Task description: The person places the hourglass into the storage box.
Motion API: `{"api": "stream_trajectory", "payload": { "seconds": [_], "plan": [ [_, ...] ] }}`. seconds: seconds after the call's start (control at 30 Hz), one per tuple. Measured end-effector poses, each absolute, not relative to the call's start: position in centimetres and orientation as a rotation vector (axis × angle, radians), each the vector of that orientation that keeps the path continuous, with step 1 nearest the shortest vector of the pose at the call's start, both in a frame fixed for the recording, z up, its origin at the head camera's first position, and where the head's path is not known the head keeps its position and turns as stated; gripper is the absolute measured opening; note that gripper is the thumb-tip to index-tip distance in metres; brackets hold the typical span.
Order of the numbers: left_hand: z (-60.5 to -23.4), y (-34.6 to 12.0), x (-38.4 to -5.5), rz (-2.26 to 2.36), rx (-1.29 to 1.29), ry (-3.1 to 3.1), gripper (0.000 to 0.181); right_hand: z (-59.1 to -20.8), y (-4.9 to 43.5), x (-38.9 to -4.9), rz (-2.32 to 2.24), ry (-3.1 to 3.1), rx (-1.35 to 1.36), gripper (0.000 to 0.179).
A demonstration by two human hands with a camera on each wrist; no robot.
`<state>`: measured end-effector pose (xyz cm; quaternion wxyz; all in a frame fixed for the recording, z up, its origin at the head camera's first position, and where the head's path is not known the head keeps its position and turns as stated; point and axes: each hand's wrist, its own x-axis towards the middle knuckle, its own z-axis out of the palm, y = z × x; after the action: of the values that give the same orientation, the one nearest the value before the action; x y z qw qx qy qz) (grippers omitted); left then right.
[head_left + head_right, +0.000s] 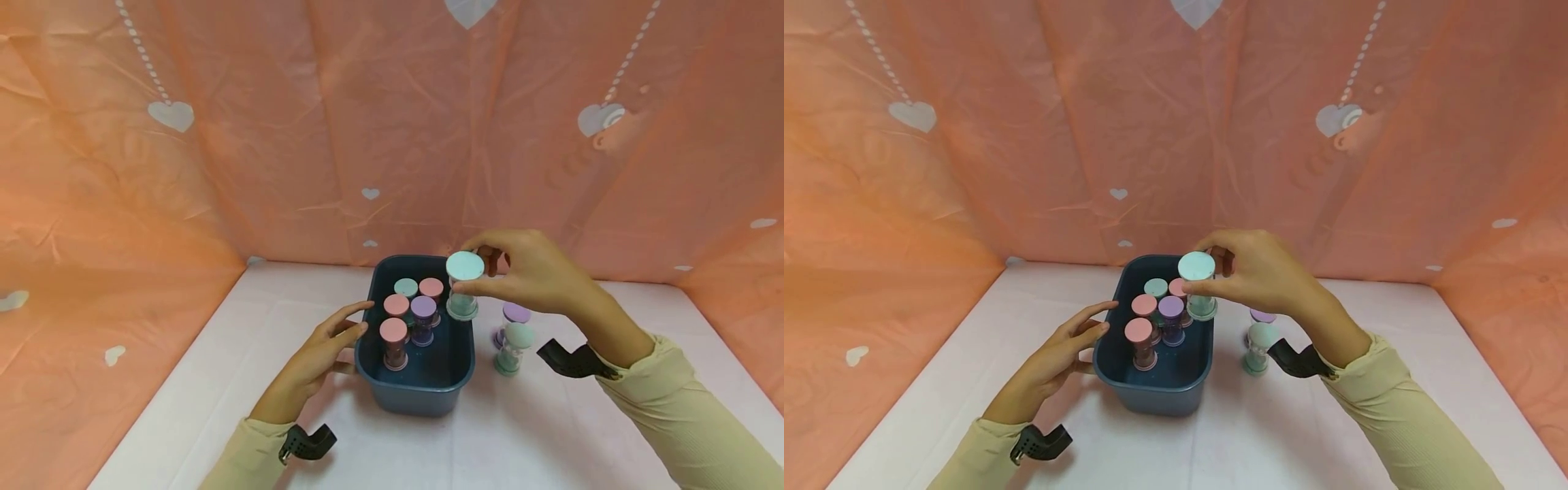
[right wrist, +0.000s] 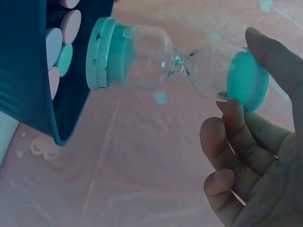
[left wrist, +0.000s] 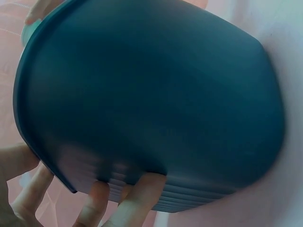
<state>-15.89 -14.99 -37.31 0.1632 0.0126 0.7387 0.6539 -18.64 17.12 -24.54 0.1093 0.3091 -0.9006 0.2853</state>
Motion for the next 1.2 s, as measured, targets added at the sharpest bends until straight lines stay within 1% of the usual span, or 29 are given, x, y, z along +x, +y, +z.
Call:
{"api": "stream_trajectory", "payload": {
  "seconds": [0.23, 0.43, 0.67, 0.83, 1.2],
  "plan": [
    [-37.1, -15.0, -15.9, 1.862, 0.057, 2.107, 0.047, -25.4, 15.6, -19.5, 0.864, -2.717, 0.967, 0.045],
    [-37.1, -14.9, -15.9, 1.868, 0.051, 2.102, 0.047, -26.8, 14.7, -20.0, 0.787, -2.767, 1.043, 0.042],
    [-37.0, -14.9, -15.9, 1.866, 0.049, 2.101, 0.047, -28.8, 13.9, -20.8, 0.675, -2.838, 1.136, 0.052],
    [-37.1, -14.9, -15.9, 1.859, 0.041, 2.093, 0.048, -30.3, 13.3, -21.5, 0.612, -2.840, 1.299, 0.049],
    [-37.2, -15.2, -15.9, 1.855, 0.054, 2.091, 0.049, -32.4, 12.1, -22.7, 0.524, -2.879, 1.548, 0.046]
  ]
}}
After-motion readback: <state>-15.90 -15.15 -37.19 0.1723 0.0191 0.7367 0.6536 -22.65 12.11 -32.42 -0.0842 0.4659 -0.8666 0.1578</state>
